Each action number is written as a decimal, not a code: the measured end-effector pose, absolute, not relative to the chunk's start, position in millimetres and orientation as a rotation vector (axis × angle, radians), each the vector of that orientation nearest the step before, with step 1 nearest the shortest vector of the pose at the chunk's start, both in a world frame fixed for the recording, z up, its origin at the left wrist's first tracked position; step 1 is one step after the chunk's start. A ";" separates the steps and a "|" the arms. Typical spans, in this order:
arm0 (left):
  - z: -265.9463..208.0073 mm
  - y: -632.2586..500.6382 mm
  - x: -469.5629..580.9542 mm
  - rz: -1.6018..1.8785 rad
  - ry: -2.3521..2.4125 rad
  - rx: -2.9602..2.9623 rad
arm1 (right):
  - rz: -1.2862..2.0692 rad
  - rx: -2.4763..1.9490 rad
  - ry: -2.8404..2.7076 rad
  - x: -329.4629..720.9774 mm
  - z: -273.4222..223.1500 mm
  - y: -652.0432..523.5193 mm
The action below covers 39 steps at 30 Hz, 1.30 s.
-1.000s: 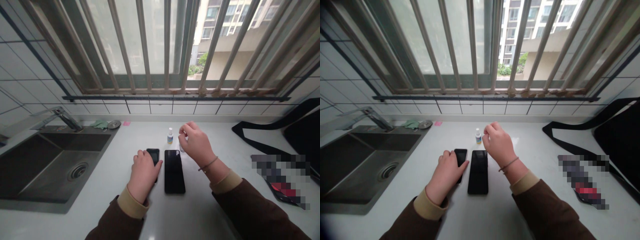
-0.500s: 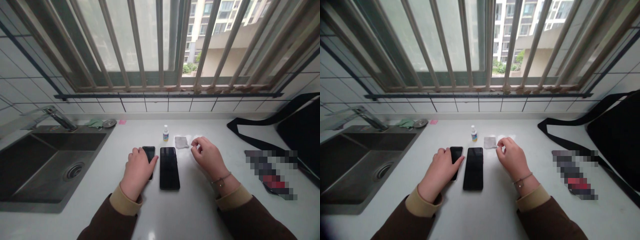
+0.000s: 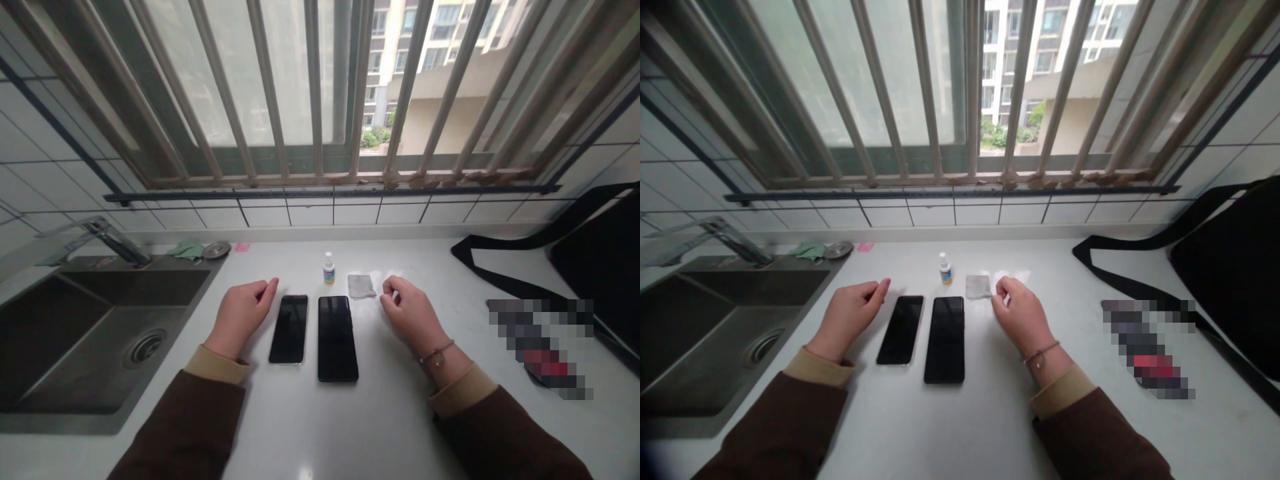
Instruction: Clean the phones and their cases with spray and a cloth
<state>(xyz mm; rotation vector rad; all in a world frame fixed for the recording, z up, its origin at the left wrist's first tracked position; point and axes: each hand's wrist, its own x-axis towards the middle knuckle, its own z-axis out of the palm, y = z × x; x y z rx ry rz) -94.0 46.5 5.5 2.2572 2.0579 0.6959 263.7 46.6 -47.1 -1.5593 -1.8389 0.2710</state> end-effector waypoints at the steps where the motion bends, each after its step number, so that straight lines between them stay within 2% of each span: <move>1: 0.2 47.9 -95.5 0.689 2.039 2.253 | 0.272 -1.557 -1.840 263.8 -47.1 46.8; 13: -16.5 48.5 -90.3 0.712 1.947 2.218 | 0.284 -1.554 -1.801 261.5 -47.4 45.0; 39: -18.8 50.3 -90.9 0.655 1.956 2.153 | 0.366 -1.590 -1.827 259.7 -49.2 44.6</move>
